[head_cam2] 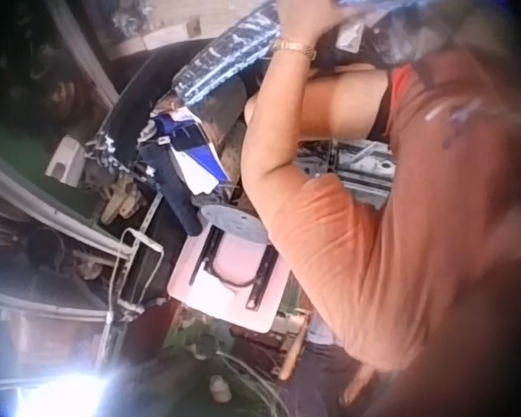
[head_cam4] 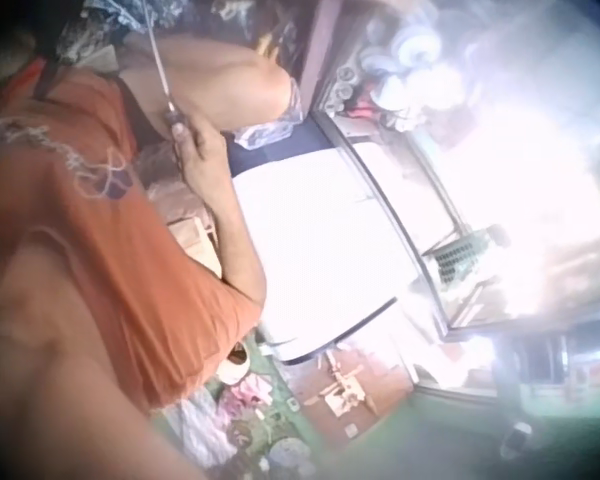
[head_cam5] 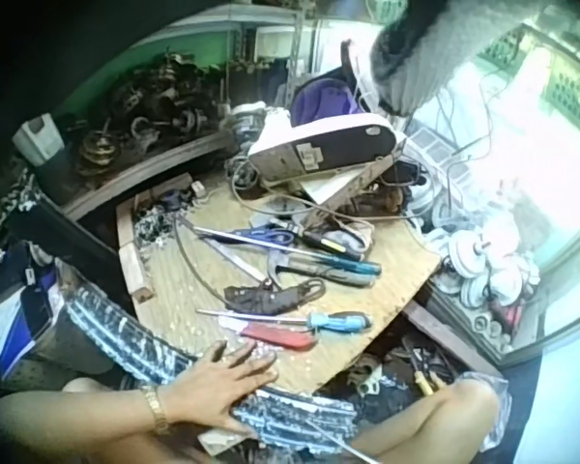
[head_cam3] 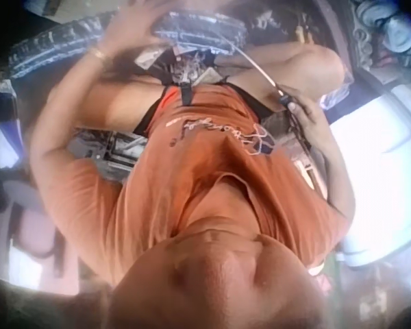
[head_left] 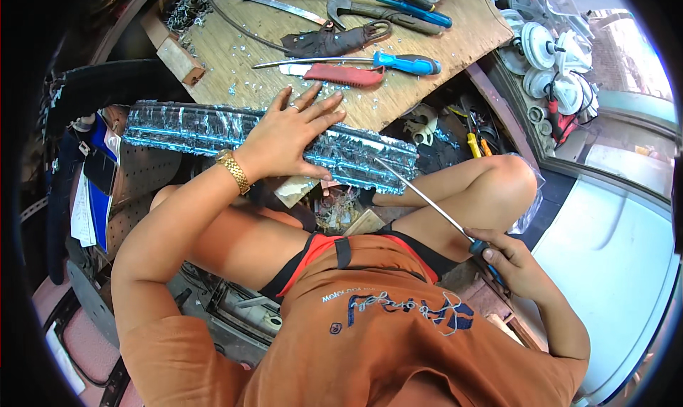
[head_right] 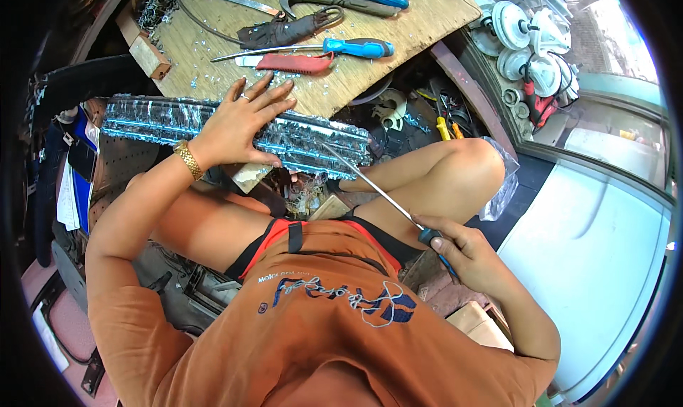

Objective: The person uses a screwdriver to pry and remove a plastic cover from a narrow electronic component while sitting at a cluttered workbench.

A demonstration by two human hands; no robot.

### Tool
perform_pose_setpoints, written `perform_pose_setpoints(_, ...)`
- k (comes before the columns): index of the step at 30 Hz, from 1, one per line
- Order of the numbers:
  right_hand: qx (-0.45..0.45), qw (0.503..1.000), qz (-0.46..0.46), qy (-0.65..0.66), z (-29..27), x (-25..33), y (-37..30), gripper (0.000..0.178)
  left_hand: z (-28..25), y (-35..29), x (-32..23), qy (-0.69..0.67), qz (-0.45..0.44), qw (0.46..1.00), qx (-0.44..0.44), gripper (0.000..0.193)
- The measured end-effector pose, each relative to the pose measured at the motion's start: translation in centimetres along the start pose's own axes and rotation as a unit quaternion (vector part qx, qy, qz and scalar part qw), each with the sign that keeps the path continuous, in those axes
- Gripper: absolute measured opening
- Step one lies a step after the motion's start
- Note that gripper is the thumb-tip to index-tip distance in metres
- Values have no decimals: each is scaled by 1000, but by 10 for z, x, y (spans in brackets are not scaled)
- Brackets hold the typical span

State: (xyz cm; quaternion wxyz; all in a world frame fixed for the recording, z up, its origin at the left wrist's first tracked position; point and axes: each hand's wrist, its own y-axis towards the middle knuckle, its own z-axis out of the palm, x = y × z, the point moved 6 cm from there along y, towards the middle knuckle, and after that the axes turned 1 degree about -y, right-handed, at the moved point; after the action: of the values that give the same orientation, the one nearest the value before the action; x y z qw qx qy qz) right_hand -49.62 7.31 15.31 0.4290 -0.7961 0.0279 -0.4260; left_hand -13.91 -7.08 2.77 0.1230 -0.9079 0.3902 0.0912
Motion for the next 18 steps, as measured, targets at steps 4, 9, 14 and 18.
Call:
perform_pose_setpoints(4, 4, 1000, 31, 3, 3, -3, 1, 44, 0, 0, 0, -2, -5, 1000, 1, 117)
perform_pose_setpoints(9, 11, 999, 5, -30, 3, 1, 10, 45, 2, -1, 1, -10, -1, 1000, -1, 117)
perform_pose_setpoints(14, 65, 979, 182, 64, 9, 21, 11, 44, 4, -2, -3, -28, -1, 999, 14, 118)
perform_pose_setpoints(18, 70, 989, 127, 37, 23, 24, 14, 40, 4, 0, -2, -20, 16, 1000, 6, 122)
